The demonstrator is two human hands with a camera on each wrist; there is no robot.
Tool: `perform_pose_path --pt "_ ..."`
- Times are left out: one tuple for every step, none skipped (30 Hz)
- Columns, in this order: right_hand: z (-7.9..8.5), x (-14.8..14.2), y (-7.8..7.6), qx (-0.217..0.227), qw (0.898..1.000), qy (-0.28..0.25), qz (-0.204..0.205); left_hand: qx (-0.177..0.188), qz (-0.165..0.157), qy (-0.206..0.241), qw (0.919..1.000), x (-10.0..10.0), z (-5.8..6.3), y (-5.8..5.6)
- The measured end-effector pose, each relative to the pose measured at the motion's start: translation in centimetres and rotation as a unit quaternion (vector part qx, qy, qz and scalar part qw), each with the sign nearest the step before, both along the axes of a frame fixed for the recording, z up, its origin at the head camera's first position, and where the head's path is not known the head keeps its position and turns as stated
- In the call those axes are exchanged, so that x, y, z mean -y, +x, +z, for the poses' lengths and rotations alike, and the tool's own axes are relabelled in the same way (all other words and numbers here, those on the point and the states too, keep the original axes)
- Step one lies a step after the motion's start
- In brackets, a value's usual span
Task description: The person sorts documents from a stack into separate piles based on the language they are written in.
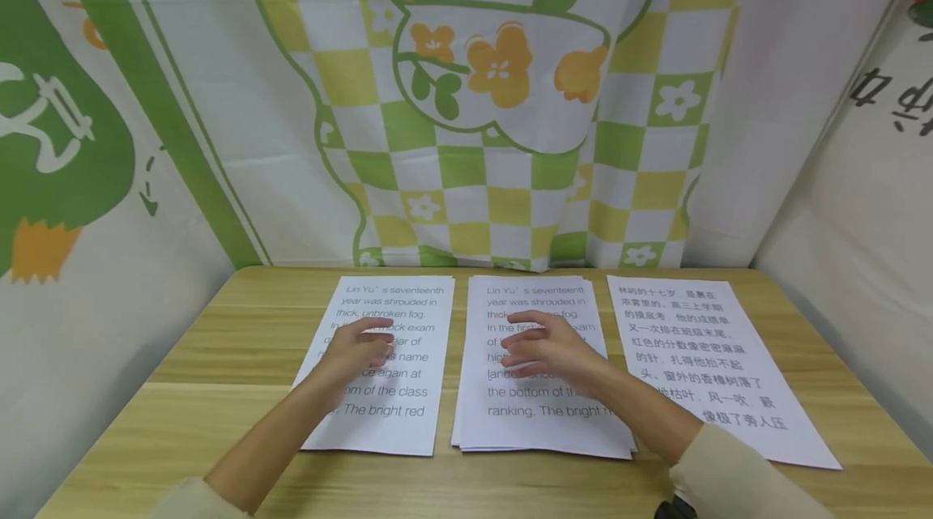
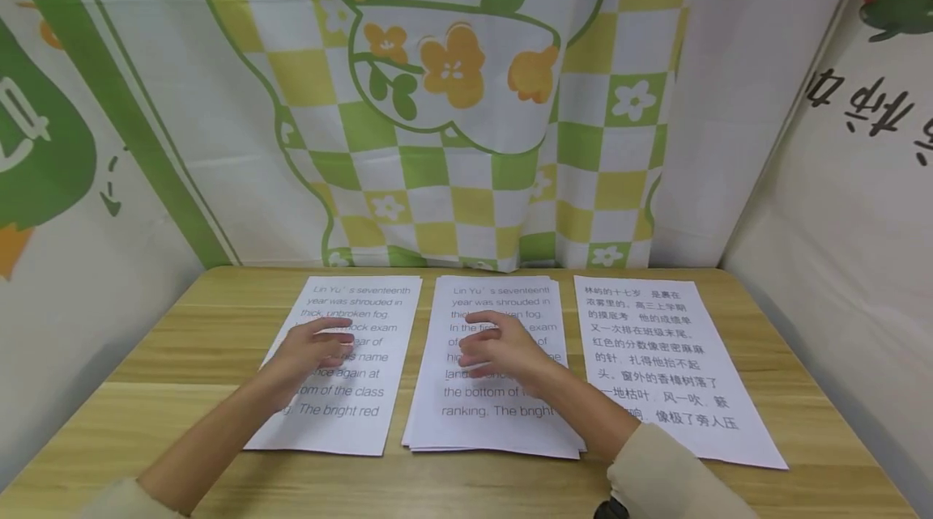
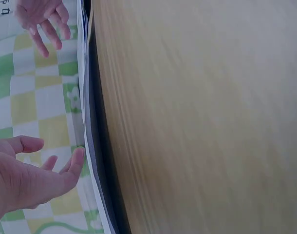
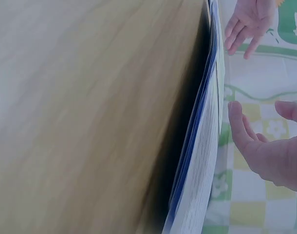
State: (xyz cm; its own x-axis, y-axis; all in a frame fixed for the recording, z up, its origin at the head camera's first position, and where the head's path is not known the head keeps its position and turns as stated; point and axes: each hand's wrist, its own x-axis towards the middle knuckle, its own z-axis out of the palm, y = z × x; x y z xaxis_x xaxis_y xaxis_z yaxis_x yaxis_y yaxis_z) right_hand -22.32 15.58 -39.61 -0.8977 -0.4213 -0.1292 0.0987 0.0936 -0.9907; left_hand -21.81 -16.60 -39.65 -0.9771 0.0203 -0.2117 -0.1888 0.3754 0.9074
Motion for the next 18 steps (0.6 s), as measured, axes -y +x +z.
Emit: perform_pose_path --pt "0.0 -0.4 0.0 -0.004 1.000 0.006 -0.004 0.000 -0.005 0.006 1.0000 -0.4 0.0 0.0" --pt "0.0 -0.8 0.1 -0.006 1.000 0.010 -0.008 0.000 -0.009 0.012 0.9999 -0.8 -0.1 0.1" --pt "0.0 -1.2 0.2 -0.009 1.000 0.016 -0.013 0.000 -0.013 0.022 0.9997 -1.1 -0.1 0.1" --pt "0.0 -1.6 0.2 -0.012 0.999 0.023 -0.019 0.001 -0.017 0.031 0.9994 -1.5 -0.1 0.2" --pt "-0.1 -2.0 0.3 -0.015 0.999 0.029 -0.025 0.001 -0.021 0.038 0.9990 -1.8 -0.2 0.2" --pt "-0.1 -2.4 0.4 -0.018 0.999 0.034 -0.029 0.001 -0.026 0.048 0.9985 -2.1 -0.3 0.2" --pt "-0.1 -2.8 0.5 -0.019 0.998 0.037 -0.036 0.001 -0.031 0.060 0.9977 -2.4 -0.3 0.2" --pt "-0.1 -3.3 0.5 -0.021 0.998 0.041 -0.040 0.001 -0.038 0.067 0.9970 -2.7 -0.4 0.3" --pt "-0.2 -3.7 0.6 -0.024 0.998 0.045 -0.046 0.001 -0.046 0.078 0.9959 -2.9 -0.5 0.3" --pt "-0.2 -4.2 0.6 -0.026 0.997 0.048 -0.051 -0.001 -0.055 0.087 0.9947 -3.1 -0.5 0.3" --pt "-0.2 -4.7 0.7 -0.029 0.997 0.051 -0.056 -0.002 -0.065 0.096 0.9932 -3.4 -0.5 0.4" --pt "-0.2 -5.2 0.8 -0.031 0.996 0.055 -0.062 -0.002 -0.076 0.105 0.9916 -3.6 -0.5 0.4" --pt "-0.1 -5.7 0.8 -0.033 0.995 0.058 -0.069 -0.002 -0.084 0.113 0.9901 -3.8 -0.5 0.5" --pt "-0.1 -6.2 0.9 -0.037 0.995 0.062 -0.075 -0.001 -0.094 0.119 0.9885 -4.0 -0.5 0.5" --pt "-0.1 -6.7 0.9 -0.039 0.994 0.065 -0.082 0.002 -0.098 0.127 0.9870 -4.3 -0.5 0.4" --pt "-0.1 -7.2 1.0 -0.040 0.993 0.071 -0.090 0.006 -0.101 0.134 0.9858 -4.5 -0.6 0.4" --pt "-0.2 -7.6 1.0 -0.043 0.991 0.078 -0.097 0.011 -0.101 0.138 0.9852 -4.8 -0.6 0.4" --pt "-0.2 -8.1 1.1 -0.044 0.990 0.084 -0.104 0.016 -0.101 0.143 0.9845 -5.0 -0.7 0.4"
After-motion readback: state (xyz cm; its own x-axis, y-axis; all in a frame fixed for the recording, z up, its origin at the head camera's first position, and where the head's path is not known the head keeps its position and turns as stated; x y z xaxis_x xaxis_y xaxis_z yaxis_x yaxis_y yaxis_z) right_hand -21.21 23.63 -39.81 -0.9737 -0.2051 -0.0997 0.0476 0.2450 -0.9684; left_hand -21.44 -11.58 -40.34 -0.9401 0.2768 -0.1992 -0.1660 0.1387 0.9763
